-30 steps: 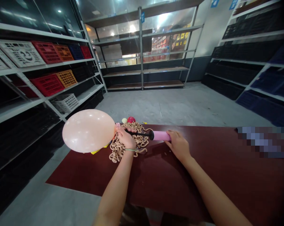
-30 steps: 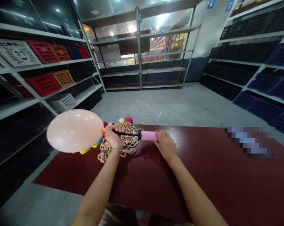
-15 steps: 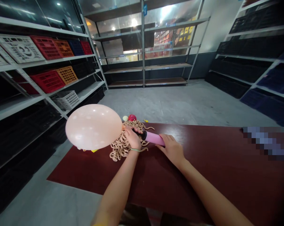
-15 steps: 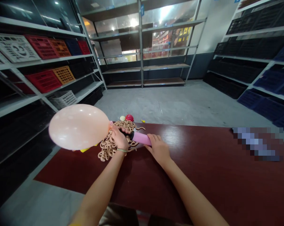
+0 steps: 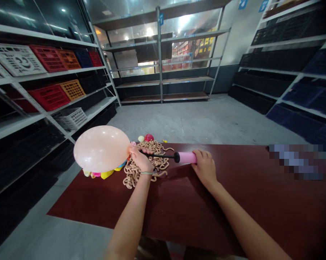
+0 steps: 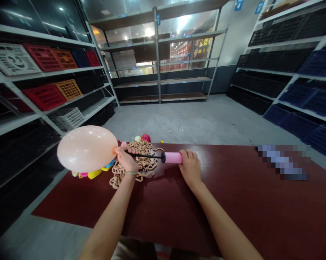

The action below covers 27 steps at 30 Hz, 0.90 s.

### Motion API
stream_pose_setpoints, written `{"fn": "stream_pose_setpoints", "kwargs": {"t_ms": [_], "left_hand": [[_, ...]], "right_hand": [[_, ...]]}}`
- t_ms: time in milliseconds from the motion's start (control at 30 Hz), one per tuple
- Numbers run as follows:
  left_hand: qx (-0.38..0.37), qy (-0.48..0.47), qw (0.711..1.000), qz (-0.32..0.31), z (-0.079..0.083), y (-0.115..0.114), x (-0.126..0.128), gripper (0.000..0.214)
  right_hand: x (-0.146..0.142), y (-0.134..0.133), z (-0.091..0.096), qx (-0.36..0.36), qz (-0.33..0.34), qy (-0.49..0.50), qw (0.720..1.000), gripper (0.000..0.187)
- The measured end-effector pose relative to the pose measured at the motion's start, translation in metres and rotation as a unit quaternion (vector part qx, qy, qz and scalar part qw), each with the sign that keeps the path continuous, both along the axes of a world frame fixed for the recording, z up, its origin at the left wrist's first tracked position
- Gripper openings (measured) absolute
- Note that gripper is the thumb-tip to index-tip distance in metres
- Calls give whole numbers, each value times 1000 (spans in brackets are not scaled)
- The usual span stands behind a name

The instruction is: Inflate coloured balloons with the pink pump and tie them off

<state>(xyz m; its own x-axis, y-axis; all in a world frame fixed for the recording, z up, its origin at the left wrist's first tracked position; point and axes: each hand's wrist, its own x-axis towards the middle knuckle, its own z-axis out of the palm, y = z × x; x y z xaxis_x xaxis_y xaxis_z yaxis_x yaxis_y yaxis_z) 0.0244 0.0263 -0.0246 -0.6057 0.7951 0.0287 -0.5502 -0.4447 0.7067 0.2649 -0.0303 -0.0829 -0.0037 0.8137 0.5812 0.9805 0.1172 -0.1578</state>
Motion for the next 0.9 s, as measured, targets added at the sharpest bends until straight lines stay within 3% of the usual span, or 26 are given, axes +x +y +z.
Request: {"fn": "stream_pose_setpoints", "kwargs": {"t_ms": [233,400,667,800,900], "left_hand": [[-28,7,998,-50,-15,-7,26,30],[-9,39,997,-59,-18,-6,33,32],[-6,9,1000,1,8,-3,-9,21],[8,23,1000,11,10,-8,-3,26],[16,38,999,-1,0,-13,16,31]], "right_hand": [[-40,-19,4,-29,68,11,997,45],[-33,-10,0,-53,119,3,992,46],[3,5,0,-49,57,-29,997,43],[-16,-5,1,-68,-1,-31,997,41],[-37,-15,5,-84,12,-22,996,42]]}}
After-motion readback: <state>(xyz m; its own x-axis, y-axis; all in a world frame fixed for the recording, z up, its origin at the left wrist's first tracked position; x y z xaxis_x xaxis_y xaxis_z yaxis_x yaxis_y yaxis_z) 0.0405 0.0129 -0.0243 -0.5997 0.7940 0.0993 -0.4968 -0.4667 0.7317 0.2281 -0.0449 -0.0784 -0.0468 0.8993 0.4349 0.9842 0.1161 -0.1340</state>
